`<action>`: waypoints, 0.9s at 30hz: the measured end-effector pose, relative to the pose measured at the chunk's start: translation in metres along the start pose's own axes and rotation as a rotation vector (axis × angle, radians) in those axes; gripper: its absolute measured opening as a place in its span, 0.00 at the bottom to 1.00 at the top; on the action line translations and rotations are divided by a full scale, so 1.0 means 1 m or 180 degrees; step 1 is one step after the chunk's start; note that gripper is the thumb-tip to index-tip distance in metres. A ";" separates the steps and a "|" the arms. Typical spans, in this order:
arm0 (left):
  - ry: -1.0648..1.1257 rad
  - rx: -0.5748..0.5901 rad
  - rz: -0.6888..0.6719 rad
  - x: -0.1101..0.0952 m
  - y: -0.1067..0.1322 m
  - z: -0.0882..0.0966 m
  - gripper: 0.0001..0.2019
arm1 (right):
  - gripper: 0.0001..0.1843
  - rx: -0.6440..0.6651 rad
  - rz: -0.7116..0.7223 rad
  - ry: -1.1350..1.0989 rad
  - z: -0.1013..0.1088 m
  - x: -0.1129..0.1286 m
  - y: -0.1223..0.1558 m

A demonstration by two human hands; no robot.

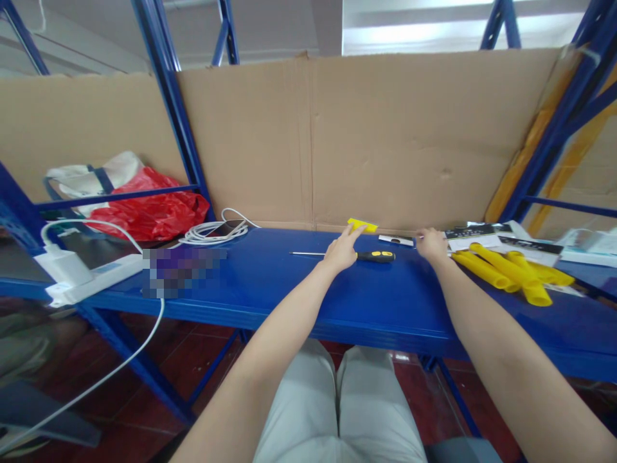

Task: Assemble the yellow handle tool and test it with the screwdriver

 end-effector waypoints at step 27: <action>0.0048 0.0468 -0.0426 -0.006 0.001 -0.014 0.37 | 0.16 0.1355 0.0330 0.0807 -0.017 0.006 0.010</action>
Point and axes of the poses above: each hand's wrist, its own y-axis away from the middle knuckle, its own z-axis out of the back of the hand, x = y × z, the point moved 5 cm from there along -y, towards the middle knuckle, and after that the axes turned 2 degrees about y, right-handed, at the moved point
